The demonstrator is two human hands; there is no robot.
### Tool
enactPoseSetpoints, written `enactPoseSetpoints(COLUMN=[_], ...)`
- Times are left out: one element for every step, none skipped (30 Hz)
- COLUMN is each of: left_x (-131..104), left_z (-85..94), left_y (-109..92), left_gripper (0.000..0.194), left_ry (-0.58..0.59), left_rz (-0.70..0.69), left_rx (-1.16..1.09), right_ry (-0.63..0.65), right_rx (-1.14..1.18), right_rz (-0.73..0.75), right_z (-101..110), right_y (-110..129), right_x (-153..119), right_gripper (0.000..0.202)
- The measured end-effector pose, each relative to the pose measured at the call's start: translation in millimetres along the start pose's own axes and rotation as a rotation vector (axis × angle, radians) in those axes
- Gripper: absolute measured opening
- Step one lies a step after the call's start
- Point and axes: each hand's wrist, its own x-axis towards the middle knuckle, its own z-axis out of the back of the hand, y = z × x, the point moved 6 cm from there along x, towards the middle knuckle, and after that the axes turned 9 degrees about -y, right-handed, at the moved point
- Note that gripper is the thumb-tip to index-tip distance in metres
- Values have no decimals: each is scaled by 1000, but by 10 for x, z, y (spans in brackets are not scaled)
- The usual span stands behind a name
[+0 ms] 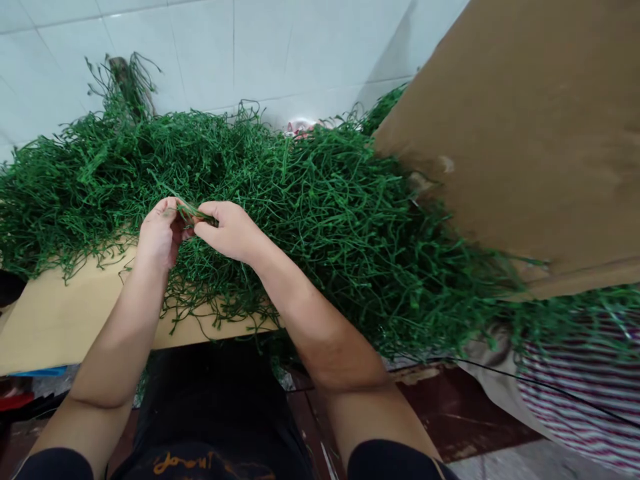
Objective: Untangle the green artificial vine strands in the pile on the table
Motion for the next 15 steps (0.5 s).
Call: enactPoseSetpoints(left_x=[12, 22, 33, 42, 49, 56, 62, 67, 71, 76, 81, 86, 91, 95, 97], left_z=[-14, -27, -37, -43, -44, -36, -15, 19, 61, 103, 142, 172, 190, 197, 196], left_y=[-2, -13, -29, -49, -69, -88, -104, -116, -124, -127, -127, -122, -116, -109, -104], left_gripper=[27, 27, 27, 27, 28, 28, 28, 28, 28, 29, 31, 33, 34, 34, 34], left_ry=[-32, -59, -81, -95, -99, -98, -98, -99, -102, -99, -89, -71, -47, -24, -12], left_rz=[-9, -26, -49, -77, -110, -148, -188, -229, -269, -302, -325, -333, -323, -295, -255], left_rx=[8, 24, 46, 74, 108, 146, 192, 238, 283, 322, 345, 343, 315, 266, 204], right_ry=[-3, -1, 5, 13, 22, 35, 50, 54, 44, 23, -6, -33, -53, -57, -47], right_rx=[8, 34, 73, 119, 167, 215, 256, 293, 325, 355, 381, 402, 411, 407, 389], right_rz=[14, 34, 53, 63, 53, 17, -44, -123, -207, -281, -334, -360, -364, -350, -324], right_z=[-22, -47, -74, -99, -119, -133, -139, -130, -103, -64, -18, 26, 59, 72, 65], right_y=[12, 30, 49, 63, 62, 44, 8, -44, -103, -158, -201, -226, -233, -224, -202], right_x=[-5, -9, -11, -10, -4, 5, 14, 22, 26, 26, 24, 20, 15, 8, -1], right_gripper=[12, 12, 12, 11, 11, 10, 9, 7, 6, 5, 7, 9, 11, 12, 11])
